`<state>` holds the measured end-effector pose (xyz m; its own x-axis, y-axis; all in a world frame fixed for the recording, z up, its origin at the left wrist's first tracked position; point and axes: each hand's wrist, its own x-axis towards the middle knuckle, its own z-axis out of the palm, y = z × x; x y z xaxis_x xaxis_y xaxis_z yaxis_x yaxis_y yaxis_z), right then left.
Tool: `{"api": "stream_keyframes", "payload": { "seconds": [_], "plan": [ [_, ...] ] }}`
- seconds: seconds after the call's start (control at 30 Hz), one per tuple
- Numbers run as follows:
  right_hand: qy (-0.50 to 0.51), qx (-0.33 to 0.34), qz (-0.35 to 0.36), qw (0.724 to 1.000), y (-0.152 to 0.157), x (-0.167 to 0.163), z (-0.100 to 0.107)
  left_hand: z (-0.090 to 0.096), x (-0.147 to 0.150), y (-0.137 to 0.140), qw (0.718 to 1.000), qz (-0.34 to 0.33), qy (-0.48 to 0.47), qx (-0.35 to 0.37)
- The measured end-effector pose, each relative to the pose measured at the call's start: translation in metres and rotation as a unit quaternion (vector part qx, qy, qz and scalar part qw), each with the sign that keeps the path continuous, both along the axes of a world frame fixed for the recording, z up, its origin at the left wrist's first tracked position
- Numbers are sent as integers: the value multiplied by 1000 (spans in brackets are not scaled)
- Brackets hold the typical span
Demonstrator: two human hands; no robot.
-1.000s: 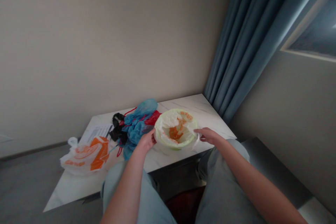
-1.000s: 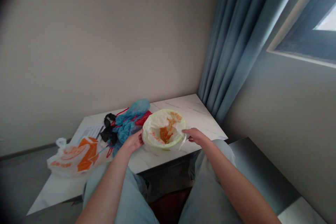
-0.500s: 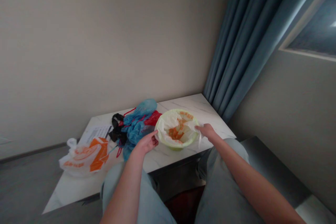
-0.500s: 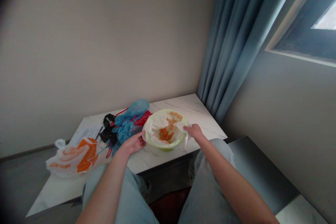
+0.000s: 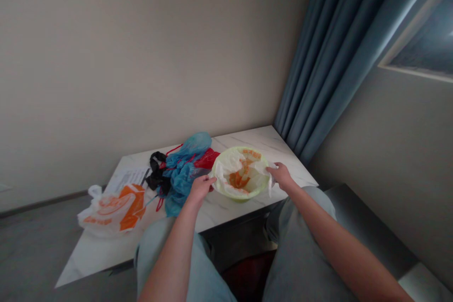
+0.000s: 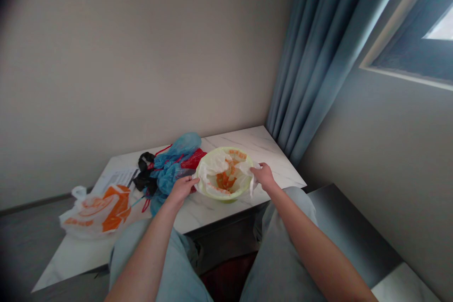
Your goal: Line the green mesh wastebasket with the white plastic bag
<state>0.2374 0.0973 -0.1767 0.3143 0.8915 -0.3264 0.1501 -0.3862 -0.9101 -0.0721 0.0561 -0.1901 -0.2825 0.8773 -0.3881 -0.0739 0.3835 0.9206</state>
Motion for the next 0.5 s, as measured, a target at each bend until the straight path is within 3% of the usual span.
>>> {"api": "stream_keyframes", "payload": {
  "seconds": [0.23, 0.37, 0.43, 0.5],
  "plan": [
    [81, -96, 84, 989, -6, 1, 6, 1, 1, -1, 994, 17, 89, 61],
    [88, -172, 153, 969, -7, 10, 7, 2, 0, 2, 995, 53, 61, 65],
    [65, -178, 171, 967, -5, 19, 6, 4, 0, 2, 995, 75, 24, 55],
    [27, -139, 170, 975, 1, 27, 4, 7, 0, 1, 997, 77, -13, 26]
  ]
}}
